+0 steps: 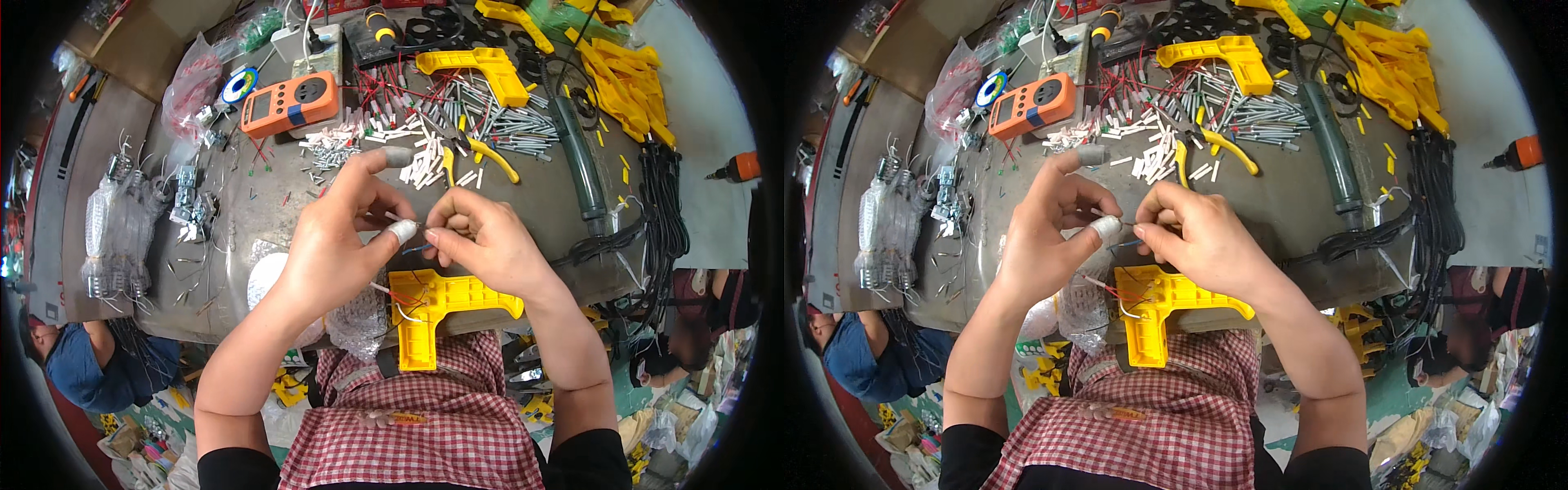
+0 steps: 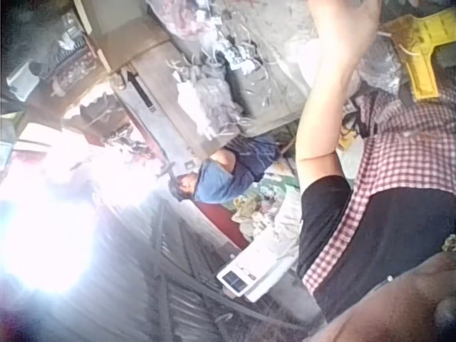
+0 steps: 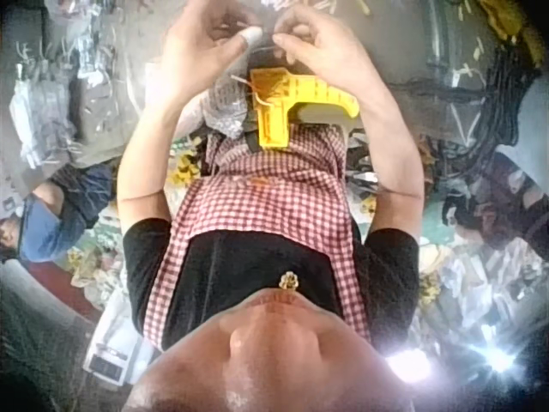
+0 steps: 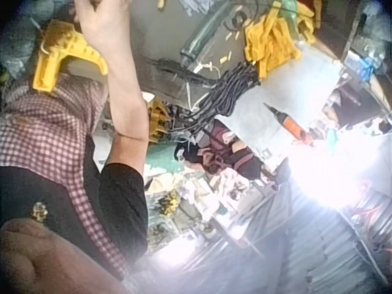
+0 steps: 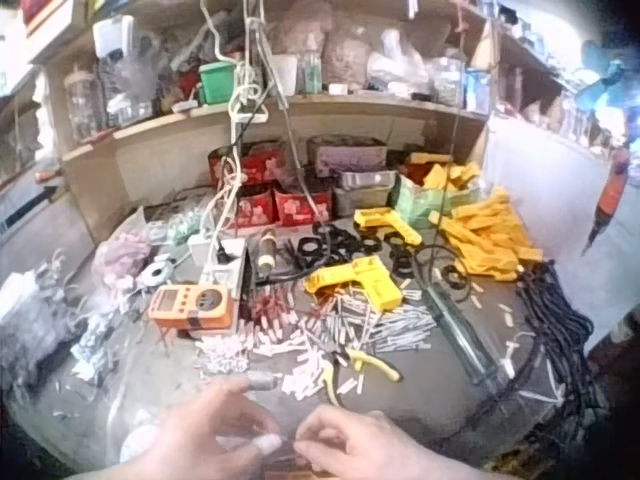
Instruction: Assembling the internal wiring and components of a handheld device, including soldering and screw fastening.
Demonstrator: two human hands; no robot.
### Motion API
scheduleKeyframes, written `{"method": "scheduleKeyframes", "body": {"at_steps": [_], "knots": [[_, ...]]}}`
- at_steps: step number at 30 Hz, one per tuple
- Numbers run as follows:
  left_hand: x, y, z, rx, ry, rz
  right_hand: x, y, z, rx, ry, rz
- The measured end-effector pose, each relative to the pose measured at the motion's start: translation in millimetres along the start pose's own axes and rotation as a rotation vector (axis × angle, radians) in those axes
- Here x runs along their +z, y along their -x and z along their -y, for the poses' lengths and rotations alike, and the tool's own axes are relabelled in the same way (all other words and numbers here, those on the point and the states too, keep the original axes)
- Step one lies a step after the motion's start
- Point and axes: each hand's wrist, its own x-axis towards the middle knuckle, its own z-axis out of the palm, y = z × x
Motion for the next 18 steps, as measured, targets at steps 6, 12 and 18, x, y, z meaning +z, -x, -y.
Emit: {"method": "scheduleKeyframes", "body": {"at_steps": [6,12,18], "knots": [[-4.0,-16.7,-15.9,-0.074,-0.097,0.136,-2.4,11.9,4.6,0.0,-0.028,-0.072],[4.2,-22.8,-24.3,-0.049,-0.109,0.075,-9.1,16.1,-8.7,-0.137,0.052,-0.156],[14.4,-34.0,-32.2,-0.049,-0.212,0.229,-19.8,20.0,-14.5,-0.065,-0.024,-0.047]]}}
